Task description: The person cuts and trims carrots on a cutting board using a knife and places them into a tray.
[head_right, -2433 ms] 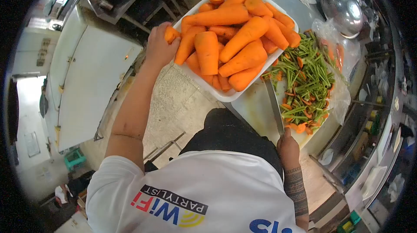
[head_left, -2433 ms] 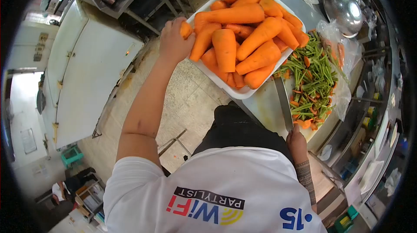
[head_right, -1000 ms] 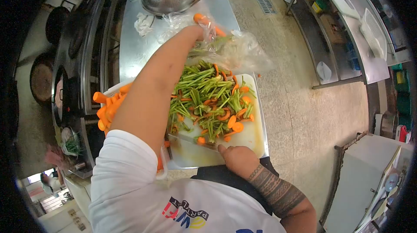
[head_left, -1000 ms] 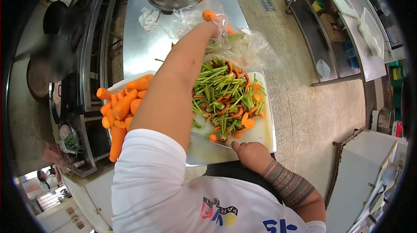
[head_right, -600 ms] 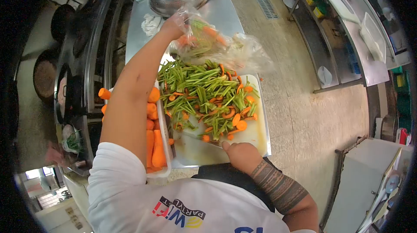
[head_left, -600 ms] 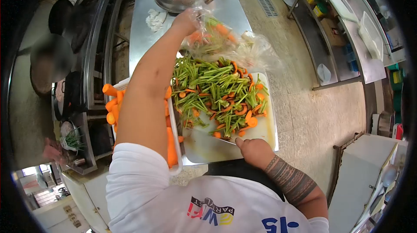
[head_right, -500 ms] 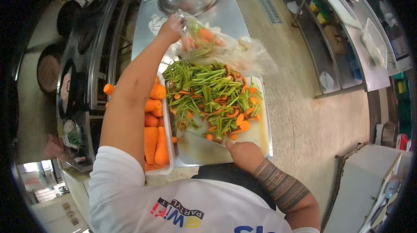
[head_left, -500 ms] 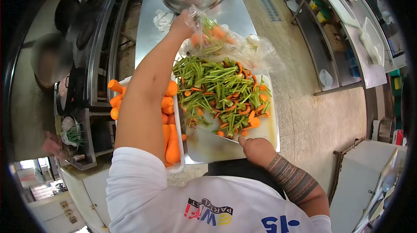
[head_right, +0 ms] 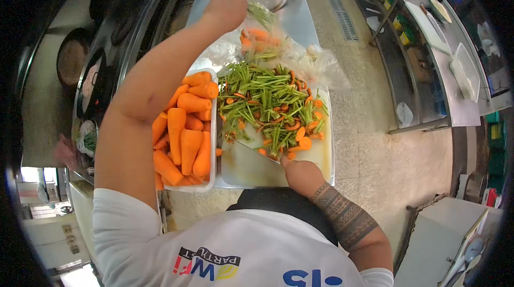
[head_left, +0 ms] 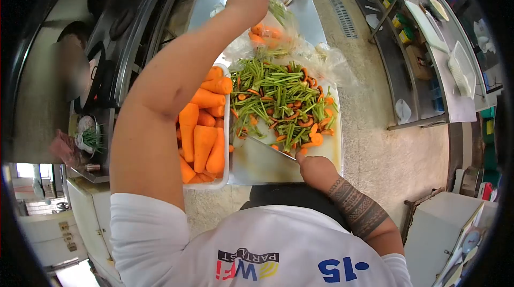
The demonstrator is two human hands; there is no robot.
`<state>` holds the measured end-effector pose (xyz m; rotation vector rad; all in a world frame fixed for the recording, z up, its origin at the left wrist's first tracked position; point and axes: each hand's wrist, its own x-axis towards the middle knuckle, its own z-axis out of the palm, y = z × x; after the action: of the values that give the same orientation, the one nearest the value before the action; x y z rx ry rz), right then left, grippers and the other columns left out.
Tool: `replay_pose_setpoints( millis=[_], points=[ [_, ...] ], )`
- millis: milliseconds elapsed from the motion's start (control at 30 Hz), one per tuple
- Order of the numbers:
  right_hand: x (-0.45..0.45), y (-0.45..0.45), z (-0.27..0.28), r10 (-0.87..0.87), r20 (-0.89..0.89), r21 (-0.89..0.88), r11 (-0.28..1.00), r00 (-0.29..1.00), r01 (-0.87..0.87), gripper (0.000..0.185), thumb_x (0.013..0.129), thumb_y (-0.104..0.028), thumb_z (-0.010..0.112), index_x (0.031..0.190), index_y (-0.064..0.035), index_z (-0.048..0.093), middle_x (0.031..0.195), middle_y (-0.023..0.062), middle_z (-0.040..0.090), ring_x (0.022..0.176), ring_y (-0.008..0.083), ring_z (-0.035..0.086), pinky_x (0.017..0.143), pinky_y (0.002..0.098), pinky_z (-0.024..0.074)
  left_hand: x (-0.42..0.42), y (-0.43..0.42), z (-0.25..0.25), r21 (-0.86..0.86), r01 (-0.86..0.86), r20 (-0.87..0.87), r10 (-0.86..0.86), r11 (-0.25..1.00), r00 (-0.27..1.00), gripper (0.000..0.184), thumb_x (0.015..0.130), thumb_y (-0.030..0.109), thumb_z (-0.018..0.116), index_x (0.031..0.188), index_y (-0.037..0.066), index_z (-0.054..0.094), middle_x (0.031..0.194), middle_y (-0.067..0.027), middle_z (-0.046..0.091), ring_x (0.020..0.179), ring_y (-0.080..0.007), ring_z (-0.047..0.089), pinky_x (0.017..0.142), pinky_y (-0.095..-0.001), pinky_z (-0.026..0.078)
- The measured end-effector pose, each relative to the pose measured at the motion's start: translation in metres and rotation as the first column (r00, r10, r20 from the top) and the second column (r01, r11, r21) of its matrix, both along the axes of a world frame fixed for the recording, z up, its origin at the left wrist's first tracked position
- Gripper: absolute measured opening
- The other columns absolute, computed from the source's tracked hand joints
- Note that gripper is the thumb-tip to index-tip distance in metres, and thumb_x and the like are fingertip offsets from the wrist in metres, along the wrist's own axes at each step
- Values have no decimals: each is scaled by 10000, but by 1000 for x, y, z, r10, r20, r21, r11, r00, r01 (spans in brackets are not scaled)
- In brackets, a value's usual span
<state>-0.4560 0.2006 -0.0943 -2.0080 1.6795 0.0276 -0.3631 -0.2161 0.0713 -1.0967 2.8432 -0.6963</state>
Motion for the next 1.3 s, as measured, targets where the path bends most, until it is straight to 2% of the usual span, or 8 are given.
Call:
replay_pose_setpoints(
  millis=[100, 200, 333, 600, 800, 967, 1067, 1300],
  points=[
    [-1, 3, -4, -24, 78, -19, 999, 997, 26, 195, 917, -96, 535, 1097, -23, 549, 769, 180, 703, 698, 388, 705, 603, 516, 545, 0, 7, 45, 129, -107, -260, 137, 986, 956, 326, 916, 273, 597, 1072, 30, 749, 1084, -224, 740, 967, -383, 724, 870, -511, 569],
    [-7, 3, -18, 3, 110, -67, 998, 994, 5, 162, 909, -109, 543, 1051, -30, 540, 740, 170, 688, 656, 384, 690, 581, 508, 540, 23, -54, 69, 13, -102, 198, 97, 995, 975, 325, 931, 252, 558, 1053, 2, 726, 1017, -237, 735, 959, -354, 732, 818, -481, 569],
    [-19, -2, -24, 14, 221, -42, 999, 975, -5, 198, 927, -107, 517, 1092, 2, 531, 804, 232, 693, 724, 427, 692, 643, 546, 542, 55, 28, 88, 384, -275, -155, 355, 881, 922, 372, 909, 321, 591, 1002, -12, 728, 956, -250, 723, 917, -379, 712, 816, -480, 545],
    [-77, 9, -26, 119, 225, 137, 979, 967, -153, 264, 950, -150, 507, 1129, 43, 523, 895, 305, 690, 899, 475, 693, 802, 569, 533, 94, 295, -76, 800, -299, -390, 830, 520, 400, 404, 917, 286, 635, 1163, -35, 650, 1044, -282, 701, 1023, -426, 674, 913, -491, 512],
    [-137, 45, -10, 78, 325, 232, 960, 943, -159, 262, 945, -137, 575, 1114, 50, 505, 896, 327, 667, 914, 514, 656, 814, 571, 520, 102, 343, -199, 769, -404, -367, 859, 496, 357, 486, 938, 347, 672, 1210, -52, 615, 1181, -303, 659, 1120, -472, 618, 975, -524, 479],
    [-154, 58, -29, 120, 355, 84, 984, 927, -159, 221, 967, -113, 566, 1119, 35, 503, 843, 318, 669, 798, 515, 650, 711, 573, 512, 102, 396, -209, 712, -501, -449, 867, 492, 215, 902, 704, 374, 927, 1349, -65, 474, 1338, -282, 549, 1301, -421, 511, 1077, -492, 435],
    [-147, 53, -14, 142, 309, 61, 984, 940, -169, 212, 973, -120, 568, 1116, 24, 505, 814, 309, 662, 789, 511, 649, 701, 582, 507, 113, 437, -241, 722, -606, -289, 942, 333, 173, 846, 731, 355, 908, 1326, -70, 483, 1311, -267, 534, 1238, -419, 546, 1061, -502, 441],
    [-105, 22, 17, 339, 201, -28, 940, 919, -340, 168, 964, -128, 531, 1069, -5, 484, 775, 254, 665, 757, 467, 671, 691, 573, 529, 97, 480, -235, 767, -525, -254, 926, 369, 281, 579, 911, 199, 713, 1370, -5, 426, 1239, -238, 549, 1060, -459, 636, 879, -537, 533]
  ],
)
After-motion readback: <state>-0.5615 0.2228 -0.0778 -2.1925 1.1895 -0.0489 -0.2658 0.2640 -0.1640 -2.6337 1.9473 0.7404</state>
